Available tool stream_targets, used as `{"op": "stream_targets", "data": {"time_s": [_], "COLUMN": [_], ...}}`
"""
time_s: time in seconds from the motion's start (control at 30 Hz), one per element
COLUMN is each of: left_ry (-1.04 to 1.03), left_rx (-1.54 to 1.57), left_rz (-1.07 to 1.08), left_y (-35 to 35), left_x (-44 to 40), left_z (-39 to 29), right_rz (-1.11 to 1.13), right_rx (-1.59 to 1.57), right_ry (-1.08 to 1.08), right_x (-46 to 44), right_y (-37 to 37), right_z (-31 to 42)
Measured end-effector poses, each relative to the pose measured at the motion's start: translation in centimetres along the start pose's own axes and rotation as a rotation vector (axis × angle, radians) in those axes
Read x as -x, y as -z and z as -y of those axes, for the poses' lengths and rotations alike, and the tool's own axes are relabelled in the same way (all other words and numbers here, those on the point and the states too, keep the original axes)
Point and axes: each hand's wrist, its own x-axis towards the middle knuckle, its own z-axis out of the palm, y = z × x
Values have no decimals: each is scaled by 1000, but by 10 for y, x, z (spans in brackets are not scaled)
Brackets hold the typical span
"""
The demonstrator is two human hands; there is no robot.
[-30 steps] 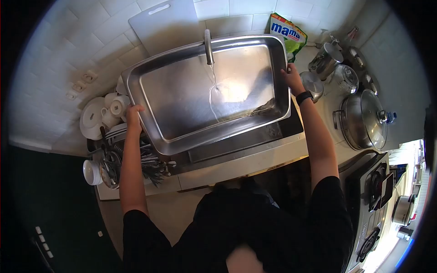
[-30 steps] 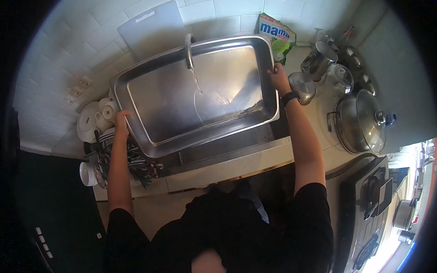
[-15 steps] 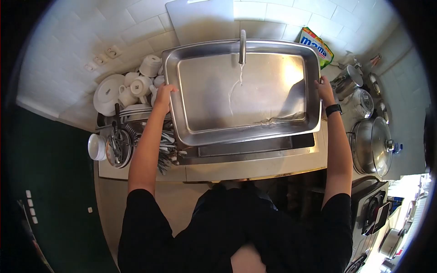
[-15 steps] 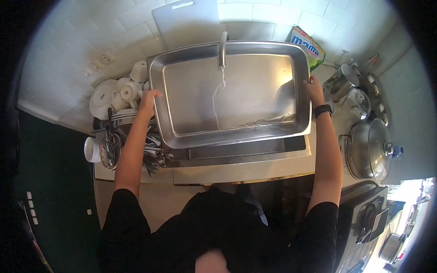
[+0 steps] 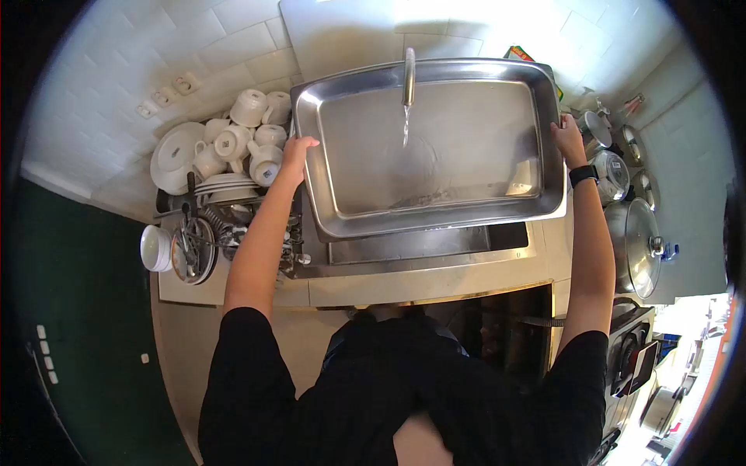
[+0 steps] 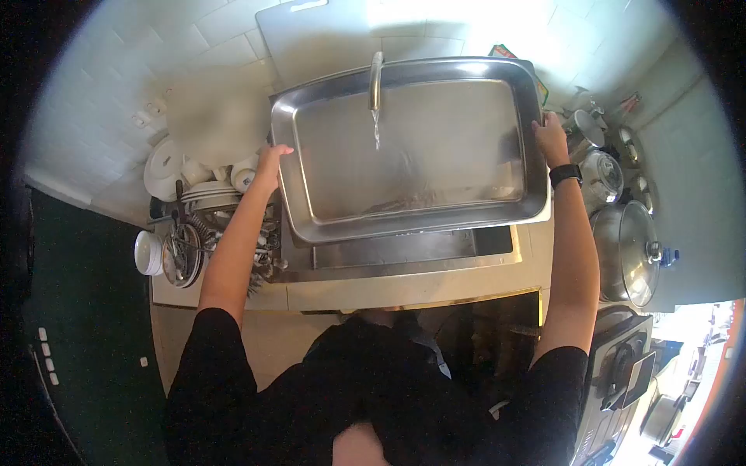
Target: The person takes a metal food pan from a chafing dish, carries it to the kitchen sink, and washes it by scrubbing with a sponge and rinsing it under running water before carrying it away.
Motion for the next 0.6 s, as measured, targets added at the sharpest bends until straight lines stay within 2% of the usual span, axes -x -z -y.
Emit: {"op": "stream_targets", "data": {"time_s": [0.13,0.4,0.5,0.6], "left_ry": [-13,-20,24,-11], "left_rx": [2,40,33,-121], "left_rz": [9,-41,-165,-193], "left_y": [-16,-28,-49,-50], "left_x": [0,-37,-25,-47], "left_z": [10,60,59,83], "right_rz": [-16,-134,-151,-148], "right_rx": [8,188,197,216], "right_ry": [-15,123,205,267], "right_x": [5,11,12,19], "right_y": [25,60,73,90], "right_z": [28,61,71,90]}}
